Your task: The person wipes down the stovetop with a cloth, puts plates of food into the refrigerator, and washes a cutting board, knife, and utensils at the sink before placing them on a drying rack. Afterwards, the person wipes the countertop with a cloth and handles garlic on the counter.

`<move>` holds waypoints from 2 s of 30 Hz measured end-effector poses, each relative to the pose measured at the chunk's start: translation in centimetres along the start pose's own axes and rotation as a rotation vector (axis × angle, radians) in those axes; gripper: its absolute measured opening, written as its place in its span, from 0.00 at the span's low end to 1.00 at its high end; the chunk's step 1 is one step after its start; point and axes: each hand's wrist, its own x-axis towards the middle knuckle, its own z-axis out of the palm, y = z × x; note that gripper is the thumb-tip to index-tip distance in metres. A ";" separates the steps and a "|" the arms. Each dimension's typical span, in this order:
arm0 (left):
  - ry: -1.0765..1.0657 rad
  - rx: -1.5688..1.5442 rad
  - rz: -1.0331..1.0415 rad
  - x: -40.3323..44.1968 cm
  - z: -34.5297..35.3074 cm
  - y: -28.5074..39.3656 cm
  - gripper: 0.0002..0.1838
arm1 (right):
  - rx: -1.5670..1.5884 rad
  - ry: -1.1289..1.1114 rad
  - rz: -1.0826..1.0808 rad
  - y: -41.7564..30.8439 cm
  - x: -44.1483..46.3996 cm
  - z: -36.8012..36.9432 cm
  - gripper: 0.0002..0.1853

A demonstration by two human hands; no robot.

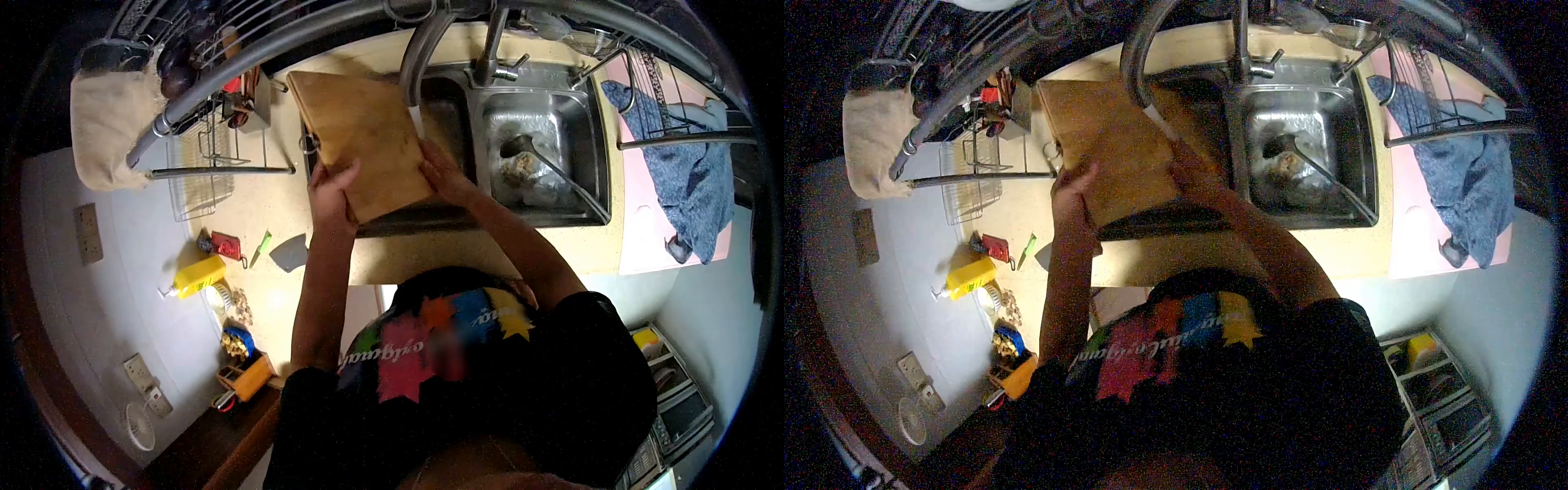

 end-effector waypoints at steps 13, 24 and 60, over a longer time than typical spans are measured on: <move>-0.234 0.270 0.039 -1.5 0.6 -2.4 0.32 | 0.316 0.677 0.537 14.9 9.0 -18.7 0.34; -0.175 0.374 0.089 -1.9 0.5 -3.0 0.31 | 0.992 0.148 0.158 -8.8 5.1 -6.2 0.28; -0.061 0.211 0.487 -17.7 -13.9 3.2 0.32 | 0.892 -0.321 0.779 -5.3 0.7 2.5 0.40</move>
